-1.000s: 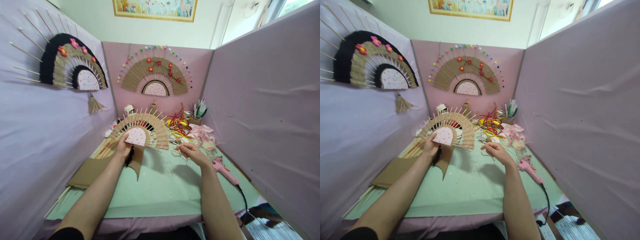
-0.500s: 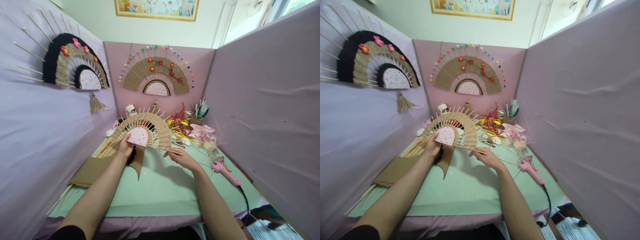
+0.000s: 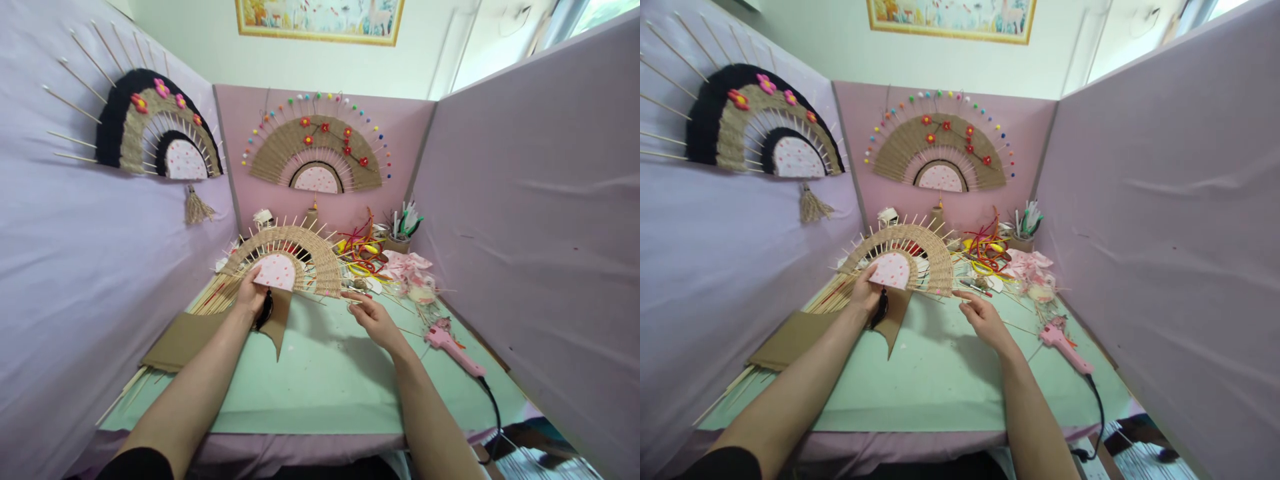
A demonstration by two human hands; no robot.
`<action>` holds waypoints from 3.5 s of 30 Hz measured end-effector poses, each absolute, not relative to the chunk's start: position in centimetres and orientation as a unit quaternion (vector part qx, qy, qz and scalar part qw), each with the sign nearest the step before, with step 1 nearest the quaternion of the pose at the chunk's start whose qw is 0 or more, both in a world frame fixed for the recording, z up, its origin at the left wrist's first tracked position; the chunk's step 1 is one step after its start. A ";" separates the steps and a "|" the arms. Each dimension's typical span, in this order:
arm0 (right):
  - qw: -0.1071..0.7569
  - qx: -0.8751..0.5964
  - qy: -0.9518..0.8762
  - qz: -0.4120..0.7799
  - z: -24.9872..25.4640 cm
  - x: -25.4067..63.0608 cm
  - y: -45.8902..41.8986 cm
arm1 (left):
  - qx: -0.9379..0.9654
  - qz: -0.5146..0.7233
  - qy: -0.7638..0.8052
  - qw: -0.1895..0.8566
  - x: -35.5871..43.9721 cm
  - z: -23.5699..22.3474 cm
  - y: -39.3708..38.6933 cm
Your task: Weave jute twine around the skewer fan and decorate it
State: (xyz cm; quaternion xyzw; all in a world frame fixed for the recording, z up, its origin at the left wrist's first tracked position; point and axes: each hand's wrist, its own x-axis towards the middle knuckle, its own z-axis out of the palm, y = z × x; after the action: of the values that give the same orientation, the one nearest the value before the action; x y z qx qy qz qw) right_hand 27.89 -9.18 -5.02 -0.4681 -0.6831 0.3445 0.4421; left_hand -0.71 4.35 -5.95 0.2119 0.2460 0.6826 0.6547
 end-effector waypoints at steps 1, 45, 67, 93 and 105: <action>0.444 -0.474 -0.685 0.330 -5.3 27.9 -9.3 | 0.212 0.682 0.243 0.656 -0.7 -6.0 4.3; 0.500 -0.427 -0.750 0.074 -6.5 25.8 -10.0 | 0.205 0.700 0.238 0.641 0.4 -6.2 4.0; 0.545 -0.332 -0.543 0.546 -5.9 26.5 -10.1 | 0.224 0.640 0.256 0.689 1.4 -5.8 2.8; 0.661 -0.237 -0.262 0.662 -6.3 24.9 -8.4 | 0.262 0.529 0.243 0.770 6.7 -5.2 -1.6; 0.743 -0.213 -0.255 0.581 -5.8 25.1 -8.4 | 0.476 0.588 0.366 0.542 8.1 -5.4 -5.1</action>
State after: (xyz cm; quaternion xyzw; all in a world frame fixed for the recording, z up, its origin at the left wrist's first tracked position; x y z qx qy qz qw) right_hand 25.11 -8.35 -5.84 -0.2133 -0.2554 0.5808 0.7430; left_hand 8.12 -5.13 -5.36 0.4755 0.3660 0.5879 0.5424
